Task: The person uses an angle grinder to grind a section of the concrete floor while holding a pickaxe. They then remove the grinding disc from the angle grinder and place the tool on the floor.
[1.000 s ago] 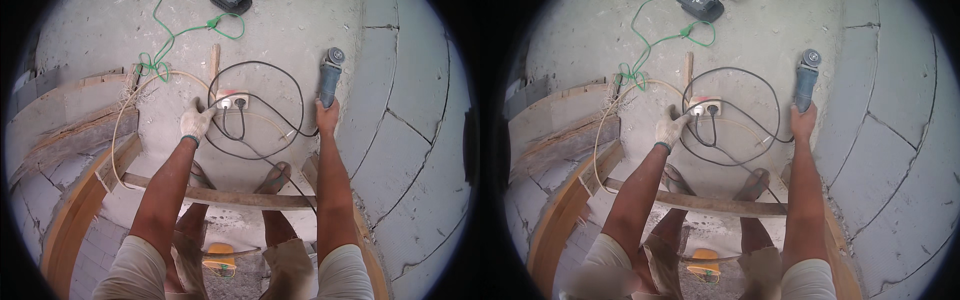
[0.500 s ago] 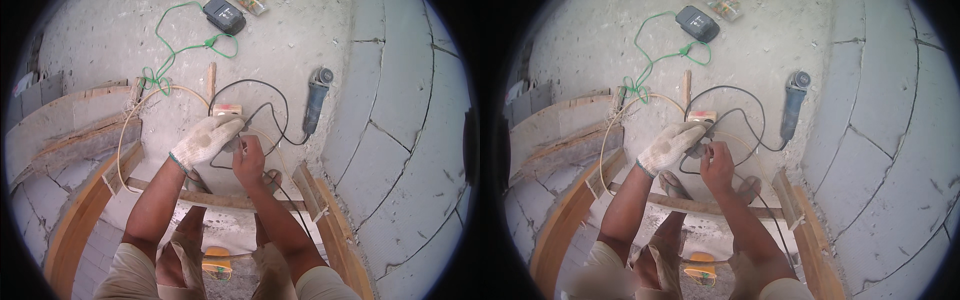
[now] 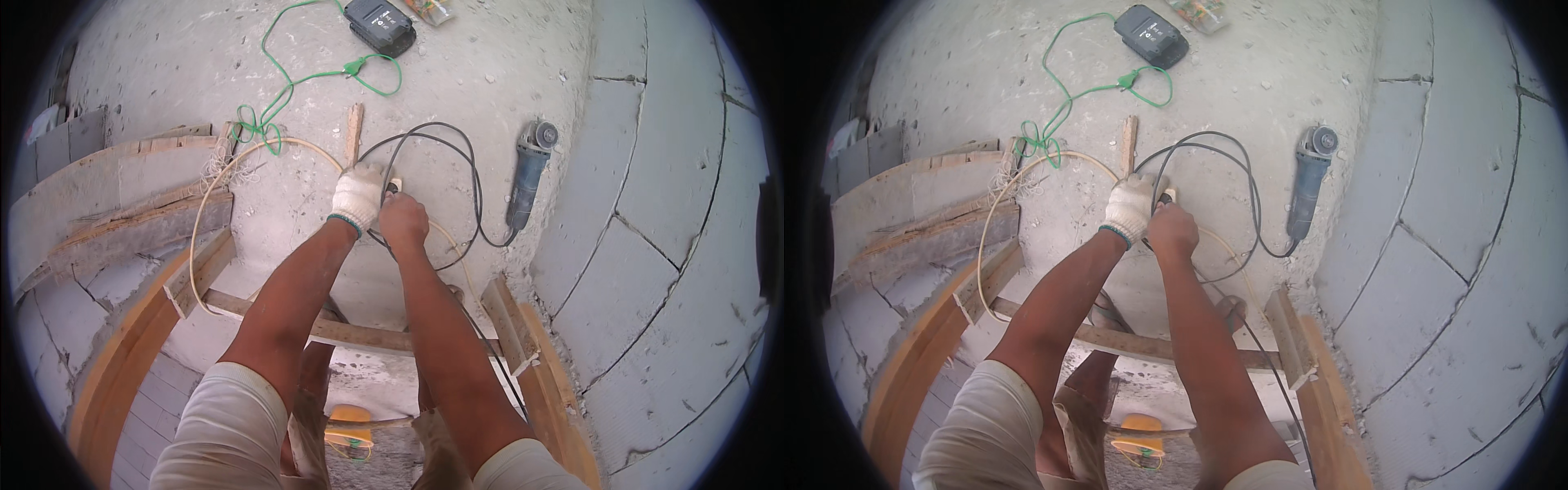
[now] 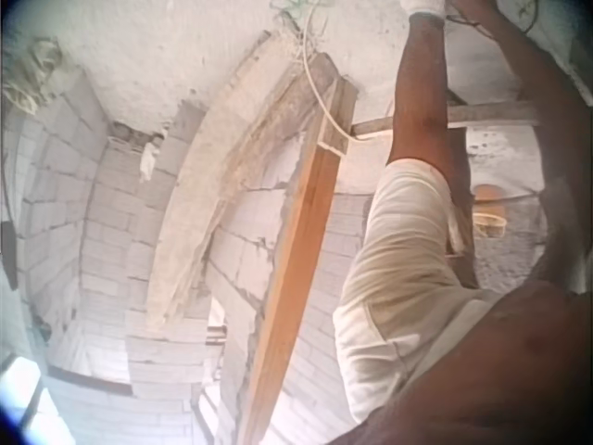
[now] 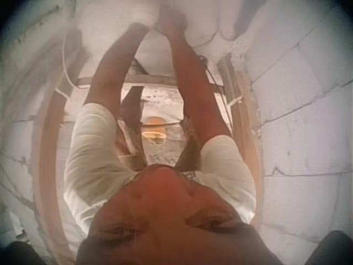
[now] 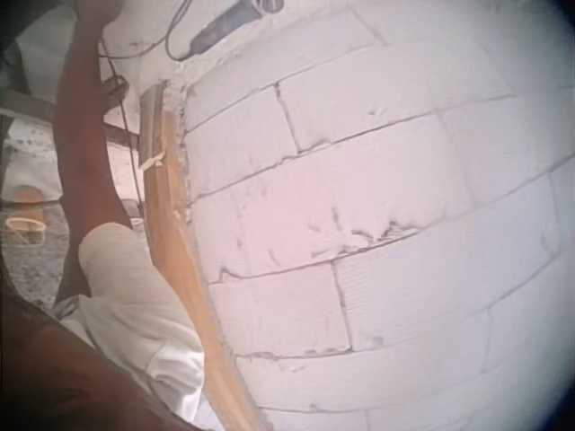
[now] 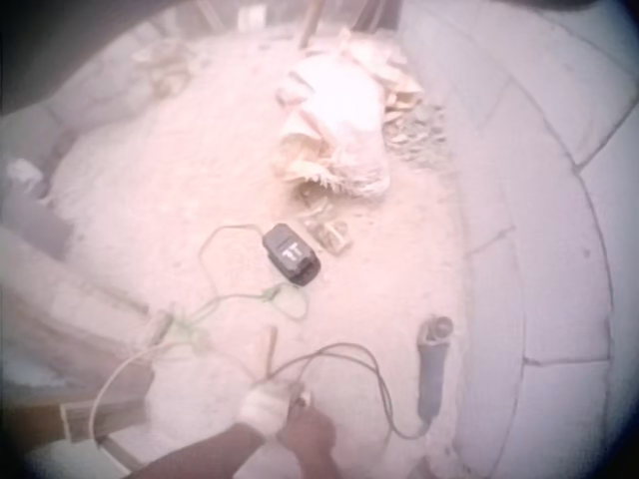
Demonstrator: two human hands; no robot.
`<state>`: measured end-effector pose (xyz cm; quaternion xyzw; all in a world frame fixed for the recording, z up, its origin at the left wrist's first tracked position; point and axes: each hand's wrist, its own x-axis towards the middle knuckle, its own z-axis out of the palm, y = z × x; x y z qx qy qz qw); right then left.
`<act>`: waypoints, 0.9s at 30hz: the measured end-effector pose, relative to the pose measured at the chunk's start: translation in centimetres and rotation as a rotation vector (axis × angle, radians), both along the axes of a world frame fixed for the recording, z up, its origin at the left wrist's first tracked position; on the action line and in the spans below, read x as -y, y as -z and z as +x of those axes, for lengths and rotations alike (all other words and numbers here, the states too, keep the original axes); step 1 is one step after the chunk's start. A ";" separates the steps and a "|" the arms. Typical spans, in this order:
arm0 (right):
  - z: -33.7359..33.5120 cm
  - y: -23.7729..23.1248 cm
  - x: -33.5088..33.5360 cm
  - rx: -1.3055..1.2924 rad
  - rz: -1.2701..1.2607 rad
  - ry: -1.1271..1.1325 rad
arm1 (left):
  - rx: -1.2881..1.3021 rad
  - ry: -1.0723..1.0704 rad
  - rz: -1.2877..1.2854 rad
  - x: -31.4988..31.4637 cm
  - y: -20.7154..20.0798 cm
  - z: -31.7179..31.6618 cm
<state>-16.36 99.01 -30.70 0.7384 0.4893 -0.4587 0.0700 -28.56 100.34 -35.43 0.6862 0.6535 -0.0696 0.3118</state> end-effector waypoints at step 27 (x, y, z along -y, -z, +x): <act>13.5 -42.9 -20.0 -0.615 0.954 0.734 | 0.436 -0.968 -0.518 34.8 -41.6 -15.5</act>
